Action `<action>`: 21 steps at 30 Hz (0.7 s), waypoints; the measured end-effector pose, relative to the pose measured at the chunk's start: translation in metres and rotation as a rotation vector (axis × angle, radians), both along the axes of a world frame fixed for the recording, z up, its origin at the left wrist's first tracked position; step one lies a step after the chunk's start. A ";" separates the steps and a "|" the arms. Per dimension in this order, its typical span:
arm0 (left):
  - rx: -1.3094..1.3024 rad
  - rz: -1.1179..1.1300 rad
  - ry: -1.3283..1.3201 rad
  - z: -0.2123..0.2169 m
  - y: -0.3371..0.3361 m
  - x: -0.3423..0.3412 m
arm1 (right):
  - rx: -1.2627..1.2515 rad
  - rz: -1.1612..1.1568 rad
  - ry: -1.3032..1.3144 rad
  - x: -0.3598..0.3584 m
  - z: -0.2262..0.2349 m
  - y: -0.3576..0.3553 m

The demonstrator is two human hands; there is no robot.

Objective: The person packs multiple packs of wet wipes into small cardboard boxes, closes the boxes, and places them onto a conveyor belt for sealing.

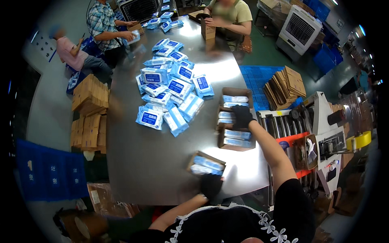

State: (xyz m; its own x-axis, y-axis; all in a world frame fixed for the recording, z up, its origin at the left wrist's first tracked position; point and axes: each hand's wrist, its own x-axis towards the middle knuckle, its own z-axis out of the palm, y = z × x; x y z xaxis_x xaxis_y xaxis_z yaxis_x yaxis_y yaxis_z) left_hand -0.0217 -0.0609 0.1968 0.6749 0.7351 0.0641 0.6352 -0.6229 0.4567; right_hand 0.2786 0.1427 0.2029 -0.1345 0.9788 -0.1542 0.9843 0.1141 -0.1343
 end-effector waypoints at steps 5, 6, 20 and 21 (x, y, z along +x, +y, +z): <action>-0.006 0.057 0.038 -0.025 -0.079 0.150 | -0.017 0.097 0.094 -0.025 0.027 -0.061; -0.012 0.109 -0.015 -0.030 -0.088 0.164 | -0.111 0.116 0.124 -0.026 0.017 -0.067; -0.155 0.488 -0.273 -0.023 -0.073 0.060 | 0.247 -0.593 0.765 -0.041 -0.048 -0.347; -0.146 0.430 -0.240 -0.021 -0.075 0.057 | 0.226 -0.628 0.784 -0.049 -0.051 -0.350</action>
State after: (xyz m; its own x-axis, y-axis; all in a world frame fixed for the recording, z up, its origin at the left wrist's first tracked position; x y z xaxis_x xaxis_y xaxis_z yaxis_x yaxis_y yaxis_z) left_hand 0.0348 -0.1357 0.1755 0.2885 0.9559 0.0557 0.6863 -0.2470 0.6841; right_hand 0.2293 -0.2074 0.1523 0.4279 0.9026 -0.0473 0.5199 -0.2886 -0.8040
